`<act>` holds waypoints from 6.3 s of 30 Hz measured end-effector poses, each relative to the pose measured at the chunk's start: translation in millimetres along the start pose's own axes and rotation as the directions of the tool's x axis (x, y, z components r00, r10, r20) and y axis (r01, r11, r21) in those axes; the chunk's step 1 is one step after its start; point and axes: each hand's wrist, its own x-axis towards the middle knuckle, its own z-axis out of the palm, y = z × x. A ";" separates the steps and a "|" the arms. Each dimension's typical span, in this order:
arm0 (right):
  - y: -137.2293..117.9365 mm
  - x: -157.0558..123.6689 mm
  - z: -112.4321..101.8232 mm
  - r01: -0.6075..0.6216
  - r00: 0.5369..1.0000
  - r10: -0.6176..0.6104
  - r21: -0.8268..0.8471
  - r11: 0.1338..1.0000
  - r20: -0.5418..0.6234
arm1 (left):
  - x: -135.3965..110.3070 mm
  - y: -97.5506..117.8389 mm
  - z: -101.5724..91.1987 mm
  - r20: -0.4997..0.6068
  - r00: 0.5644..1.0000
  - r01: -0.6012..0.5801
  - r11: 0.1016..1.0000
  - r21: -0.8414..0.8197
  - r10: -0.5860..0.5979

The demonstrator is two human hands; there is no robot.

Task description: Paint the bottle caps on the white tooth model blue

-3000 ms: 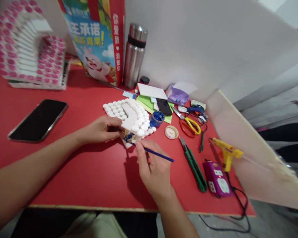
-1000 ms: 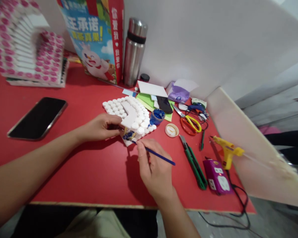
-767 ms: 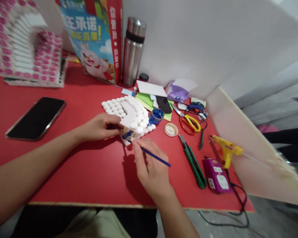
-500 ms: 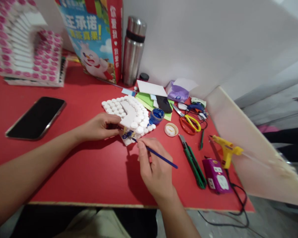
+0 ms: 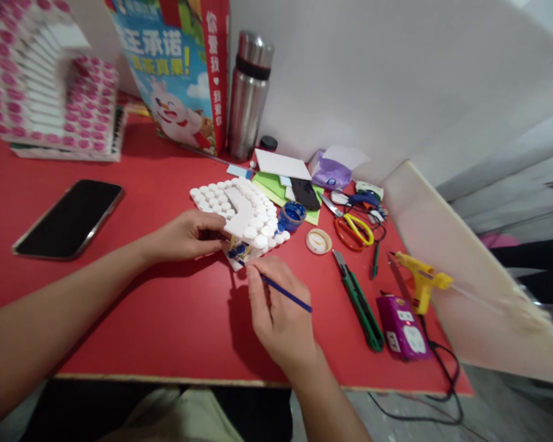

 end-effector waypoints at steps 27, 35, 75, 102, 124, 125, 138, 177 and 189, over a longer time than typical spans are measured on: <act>-5.7 3.0 -2.1 -0.003 1.000 0.004 -0.020 1.000 0.022 | 0.1 -0.6 0.6 0.004 1.000 -0.031 1.000 -0.005 0.031; -8.7 1.2 -7.0 0.003 0.999 -0.003 -0.004 1.000 0.049 | 0.2 -2.7 0.9 -0.009 0.997 -0.072 0.997 -0.009 0.072; -9.9 8.8 7.4 0.012 0.999 -0.009 -0.057 0.998 0.039 | 0.2 -3.0 0.2 -0.002 0.996 -0.085 0.996 -0.005 0.085; -12.7 3.6 -0.8 -0.032 0.999 0.033 -0.042 0.999 0.019 | -0.3 -1.2 0.8 -0.009 0.999 -0.047 0.999 -0.012 0.047; -14.2 8.9 -0.1 -0.034 0.999 0.036 -0.062 0.997 0.036 | 0.2 -0.9 -0.4 0.004 1.000 -0.020 1.000 -0.006 0.020; -14.1 8.5 -0.8 -0.038 0.999 0.040 -0.067 0.997 0.025 | 0.2 -1.0 -0.4 0.003 1.000 -0.017 1.000 -0.005 0.017; -8.2 6.6 1.0 -0.032 0.999 0.030 -0.103 0.994 -0.023 | 0.4 -2.0 -0.5 -0.007 0.998 -0.059 0.998 -0.005 0.059; -13.9 2.6 3.3 0.004 0.999 -0.008 -0.112 0.994 -0.035 | 0.3 -1.7 1.2 -0.014 0.999 -0.048 0.999 -0.015 0.048; -19.6 20.4 -36.5 -0.153 0.863 0.275 0.299 0.942 -0.424 | -1.4 -2.9 1.9 -0.012 1.000 -0.002 1.000 -0.016 0.001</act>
